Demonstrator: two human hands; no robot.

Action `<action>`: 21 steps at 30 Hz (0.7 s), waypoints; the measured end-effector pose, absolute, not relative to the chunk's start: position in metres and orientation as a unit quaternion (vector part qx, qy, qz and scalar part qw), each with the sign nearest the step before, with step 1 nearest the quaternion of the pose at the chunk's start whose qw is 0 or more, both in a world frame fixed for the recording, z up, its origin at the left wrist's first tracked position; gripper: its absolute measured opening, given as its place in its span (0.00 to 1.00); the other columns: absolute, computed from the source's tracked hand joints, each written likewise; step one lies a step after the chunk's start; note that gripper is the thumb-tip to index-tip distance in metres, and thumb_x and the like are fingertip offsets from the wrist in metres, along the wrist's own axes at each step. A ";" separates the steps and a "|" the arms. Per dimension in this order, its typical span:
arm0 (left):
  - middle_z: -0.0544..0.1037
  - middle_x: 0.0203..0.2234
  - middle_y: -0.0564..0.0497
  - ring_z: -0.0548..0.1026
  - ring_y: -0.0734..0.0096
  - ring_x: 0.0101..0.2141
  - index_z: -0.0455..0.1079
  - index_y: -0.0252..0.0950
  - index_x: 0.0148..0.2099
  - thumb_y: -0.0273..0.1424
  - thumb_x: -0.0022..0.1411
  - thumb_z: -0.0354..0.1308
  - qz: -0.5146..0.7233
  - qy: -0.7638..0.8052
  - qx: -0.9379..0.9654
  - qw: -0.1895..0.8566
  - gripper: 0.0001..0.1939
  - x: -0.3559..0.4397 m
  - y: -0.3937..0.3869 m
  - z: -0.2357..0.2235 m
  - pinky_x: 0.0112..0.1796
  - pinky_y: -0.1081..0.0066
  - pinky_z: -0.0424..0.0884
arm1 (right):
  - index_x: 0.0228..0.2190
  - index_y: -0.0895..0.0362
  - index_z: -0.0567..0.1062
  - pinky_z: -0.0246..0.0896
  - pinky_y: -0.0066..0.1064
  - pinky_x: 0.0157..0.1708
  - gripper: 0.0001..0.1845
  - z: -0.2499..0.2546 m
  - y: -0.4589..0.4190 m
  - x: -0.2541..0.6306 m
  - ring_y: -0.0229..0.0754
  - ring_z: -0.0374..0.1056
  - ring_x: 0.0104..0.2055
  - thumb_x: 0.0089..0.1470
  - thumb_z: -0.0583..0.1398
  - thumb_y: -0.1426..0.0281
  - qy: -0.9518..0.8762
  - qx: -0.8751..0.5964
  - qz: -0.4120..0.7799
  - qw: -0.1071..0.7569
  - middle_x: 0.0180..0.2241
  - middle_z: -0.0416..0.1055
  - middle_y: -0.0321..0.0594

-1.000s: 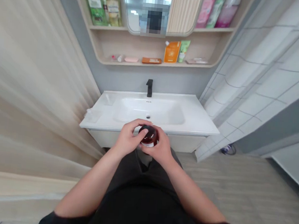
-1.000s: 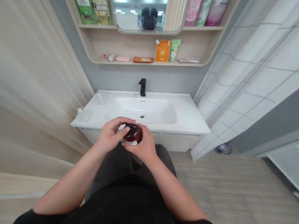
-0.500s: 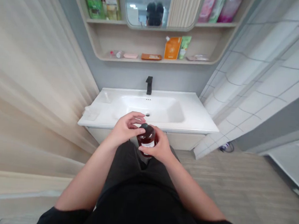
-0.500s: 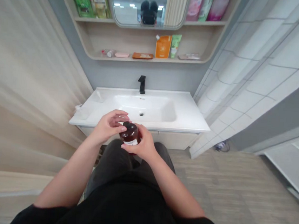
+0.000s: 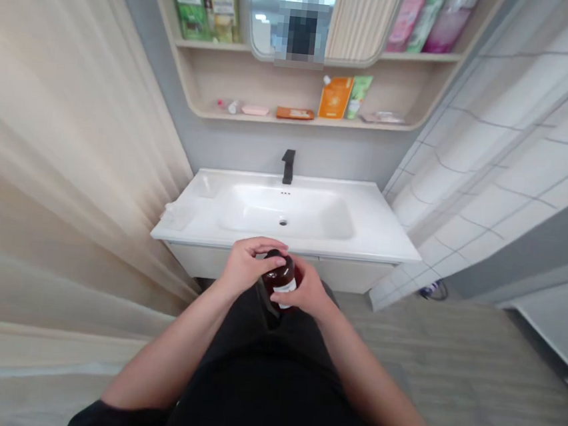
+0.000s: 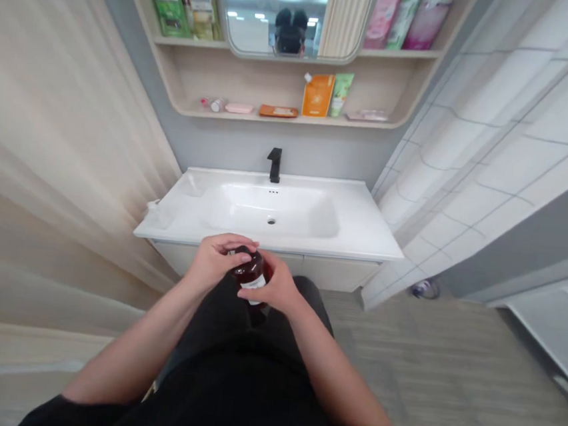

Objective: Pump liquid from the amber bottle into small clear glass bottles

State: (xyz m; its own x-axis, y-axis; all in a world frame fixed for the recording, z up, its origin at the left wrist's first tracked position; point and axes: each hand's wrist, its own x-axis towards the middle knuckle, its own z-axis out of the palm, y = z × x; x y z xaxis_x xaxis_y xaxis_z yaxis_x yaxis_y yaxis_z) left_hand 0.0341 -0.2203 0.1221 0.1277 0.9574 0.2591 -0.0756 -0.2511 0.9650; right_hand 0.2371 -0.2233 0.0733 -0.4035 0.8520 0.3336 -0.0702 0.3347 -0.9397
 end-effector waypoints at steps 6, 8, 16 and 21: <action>0.80 0.69 0.36 0.79 0.42 0.68 0.76 0.42 0.72 0.45 0.56 0.84 0.508 0.413 0.626 0.425 0.45 0.027 -0.235 0.095 0.65 0.50 0.80 | 0.67 0.52 0.80 0.77 0.58 0.67 0.49 0.046 -0.222 0.232 0.66 0.81 0.62 0.45 0.82 0.56 -0.679 -0.394 0.345 0.516 0.62 0.84 0.51; 0.80 0.69 0.37 0.81 0.42 0.66 0.75 0.43 0.72 0.41 0.52 0.85 0.472 0.453 0.623 0.429 0.47 0.027 -0.239 0.085 0.61 0.51 0.83 | 0.70 0.52 0.77 0.75 0.60 0.70 0.51 0.038 -0.222 0.226 0.68 0.79 0.65 0.48 0.81 0.59 -0.688 -0.419 0.288 0.518 0.64 0.81 0.55; 0.89 0.51 0.40 0.89 0.47 0.50 0.78 0.36 0.61 0.46 0.53 0.81 0.500 0.565 0.547 0.363 0.38 -0.021 -0.210 0.057 0.52 0.53 0.86 | 0.79 0.48 0.64 0.73 0.59 0.72 0.59 0.022 -0.180 0.223 0.62 0.74 0.71 0.56 0.80 0.54 -0.771 -0.366 0.332 0.401 0.75 0.68 0.56; 0.88 0.54 0.40 0.86 0.44 0.55 0.76 0.39 0.64 0.47 0.55 0.80 0.439 0.745 0.491 0.105 0.39 -0.104 -0.173 0.068 0.59 0.49 0.81 | 0.63 0.51 0.81 0.81 0.51 0.54 0.28 -0.001 -0.111 0.271 0.55 0.83 0.54 0.67 0.70 0.55 -0.730 -0.445 0.315 0.413 0.55 0.85 0.50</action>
State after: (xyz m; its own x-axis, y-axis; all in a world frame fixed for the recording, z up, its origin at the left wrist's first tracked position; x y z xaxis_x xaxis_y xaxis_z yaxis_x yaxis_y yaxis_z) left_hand -0.1041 -0.1726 0.0680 -0.4959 0.8237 0.2748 0.6397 0.1326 0.7571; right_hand 0.2713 -0.1114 -0.0012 -0.2633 0.9093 0.3222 0.3901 0.4059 -0.8265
